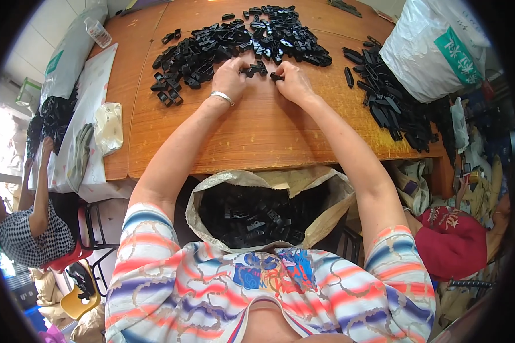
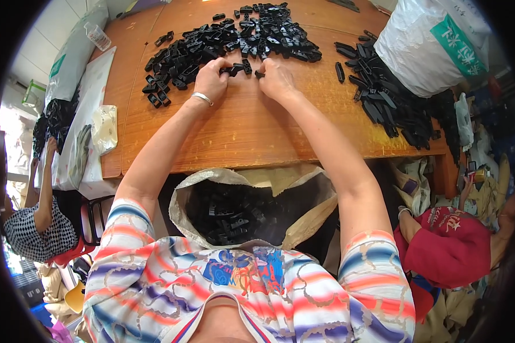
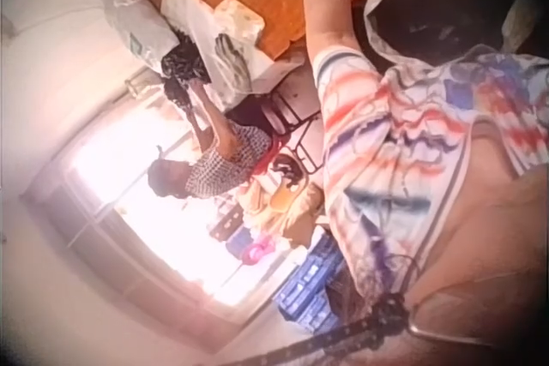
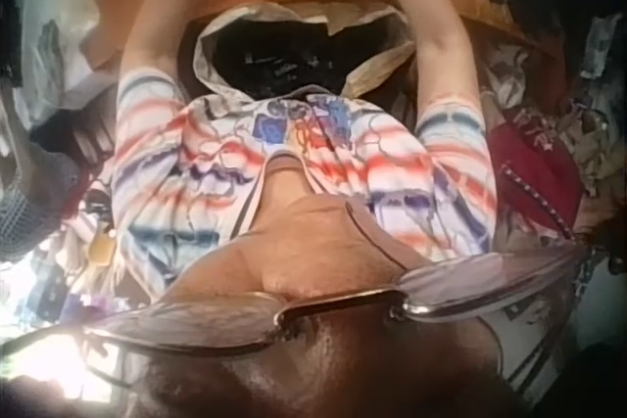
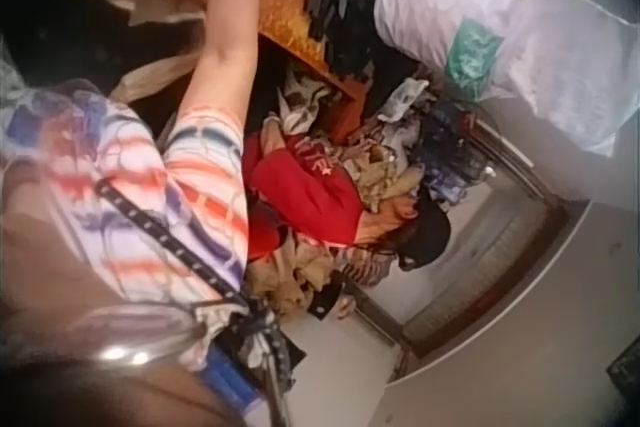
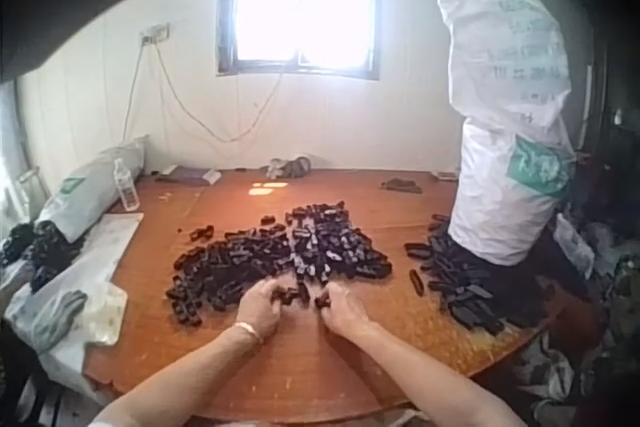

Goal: Assembling small black plastic components by hand at a workbench.

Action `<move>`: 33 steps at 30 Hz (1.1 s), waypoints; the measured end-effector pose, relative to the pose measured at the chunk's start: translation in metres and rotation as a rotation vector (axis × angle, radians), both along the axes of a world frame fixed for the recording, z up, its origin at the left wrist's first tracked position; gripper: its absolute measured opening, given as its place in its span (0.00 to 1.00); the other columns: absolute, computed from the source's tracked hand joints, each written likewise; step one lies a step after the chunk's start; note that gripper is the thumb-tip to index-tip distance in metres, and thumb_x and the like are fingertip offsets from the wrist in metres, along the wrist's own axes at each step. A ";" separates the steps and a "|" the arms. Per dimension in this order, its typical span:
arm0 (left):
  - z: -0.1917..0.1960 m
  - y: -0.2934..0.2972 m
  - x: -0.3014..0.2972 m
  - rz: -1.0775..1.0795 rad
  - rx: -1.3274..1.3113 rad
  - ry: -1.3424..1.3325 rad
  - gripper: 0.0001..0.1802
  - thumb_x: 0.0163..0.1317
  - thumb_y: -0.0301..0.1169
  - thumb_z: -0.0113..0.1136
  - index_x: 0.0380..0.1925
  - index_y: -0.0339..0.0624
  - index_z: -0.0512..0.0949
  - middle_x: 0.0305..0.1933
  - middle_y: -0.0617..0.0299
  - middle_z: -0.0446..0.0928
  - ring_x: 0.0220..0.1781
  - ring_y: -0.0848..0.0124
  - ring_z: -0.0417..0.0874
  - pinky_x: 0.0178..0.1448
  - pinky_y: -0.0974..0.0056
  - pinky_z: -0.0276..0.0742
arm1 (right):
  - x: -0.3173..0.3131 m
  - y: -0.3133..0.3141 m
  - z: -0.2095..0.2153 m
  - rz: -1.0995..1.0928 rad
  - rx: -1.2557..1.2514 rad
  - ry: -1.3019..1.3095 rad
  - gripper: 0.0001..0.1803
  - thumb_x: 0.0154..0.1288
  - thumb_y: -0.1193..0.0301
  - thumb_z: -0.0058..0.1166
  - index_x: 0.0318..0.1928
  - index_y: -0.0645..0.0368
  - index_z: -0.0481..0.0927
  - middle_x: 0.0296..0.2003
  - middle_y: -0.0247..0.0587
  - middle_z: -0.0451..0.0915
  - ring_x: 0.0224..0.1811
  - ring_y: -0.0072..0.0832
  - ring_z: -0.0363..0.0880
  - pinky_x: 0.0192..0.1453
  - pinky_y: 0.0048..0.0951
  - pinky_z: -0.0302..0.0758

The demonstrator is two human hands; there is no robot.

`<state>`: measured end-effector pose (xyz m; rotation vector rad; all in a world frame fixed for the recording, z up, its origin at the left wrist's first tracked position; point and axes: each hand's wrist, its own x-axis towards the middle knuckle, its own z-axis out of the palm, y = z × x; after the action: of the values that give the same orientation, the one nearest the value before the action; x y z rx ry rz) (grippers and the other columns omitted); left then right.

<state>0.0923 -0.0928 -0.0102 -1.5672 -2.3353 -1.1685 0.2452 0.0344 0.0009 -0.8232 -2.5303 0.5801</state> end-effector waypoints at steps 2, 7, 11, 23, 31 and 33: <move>-0.005 -0.005 -0.013 -0.001 -0.003 -0.098 0.14 0.54 0.22 0.57 0.41 0.44 0.80 0.40 0.55 0.81 0.39 0.61 0.83 0.45 0.62 0.78 | 0.005 -0.012 0.005 0.049 -0.141 0.008 0.10 0.54 0.74 0.56 0.38 0.58 0.82 0.38 0.50 0.83 0.45 0.46 0.81 0.50 0.42 0.77; 0.013 -0.005 0.003 -0.122 -0.092 -0.589 0.12 0.60 0.24 0.55 0.44 0.40 0.79 0.38 0.61 0.80 0.36 0.72 0.83 0.39 0.68 0.79 | 0.024 -0.017 -0.004 0.107 -0.002 0.071 0.09 0.55 0.76 0.56 0.39 0.60 0.82 0.35 0.50 0.83 0.40 0.45 0.82 0.46 0.39 0.78; 0.019 -0.013 0.011 -0.169 -0.052 -1.195 0.15 0.66 0.26 0.51 0.53 0.40 0.72 0.39 0.62 0.78 0.36 0.72 0.84 0.37 0.69 0.83 | 0.023 -0.023 -0.004 0.137 0.100 0.093 0.12 0.55 0.78 0.57 0.42 0.62 0.81 0.33 0.46 0.83 0.34 0.35 0.83 0.41 0.32 0.78; 0.023 -0.023 0.016 -0.249 -0.240 -1.080 0.20 0.68 0.27 0.42 0.58 0.49 0.73 0.34 0.65 0.79 0.25 0.78 0.81 0.26 0.75 0.77 | 0.016 -0.033 -0.005 0.085 -0.183 0.278 0.17 0.55 0.76 0.52 0.47 0.55 0.82 0.41 0.46 0.81 0.35 0.35 0.82 0.44 0.33 0.78; 0.026 -0.026 0.031 -0.313 -0.224 -0.983 0.22 0.68 0.38 0.59 0.57 0.40 0.70 0.33 0.64 0.78 0.25 0.78 0.80 0.28 0.74 0.77 | 0.012 -0.054 -0.014 0.123 -0.331 0.301 0.17 0.56 0.73 0.54 0.48 0.59 0.81 0.40 0.51 0.80 0.35 0.37 0.82 0.43 0.35 0.79; 0.019 -0.022 0.024 -0.302 -0.255 -0.913 0.21 0.66 0.38 0.60 0.54 0.39 0.72 0.32 0.62 0.79 0.27 0.77 0.81 0.29 0.73 0.77 | 0.011 -0.055 -0.017 0.145 -0.282 0.303 0.17 0.56 0.72 0.55 0.47 0.59 0.81 0.40 0.51 0.80 0.35 0.38 0.82 0.43 0.35 0.79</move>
<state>0.1168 -0.1143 0.0089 -1.7536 -2.9188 -2.0799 0.2566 -0.0208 -0.0158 -0.5918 -2.2702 1.0442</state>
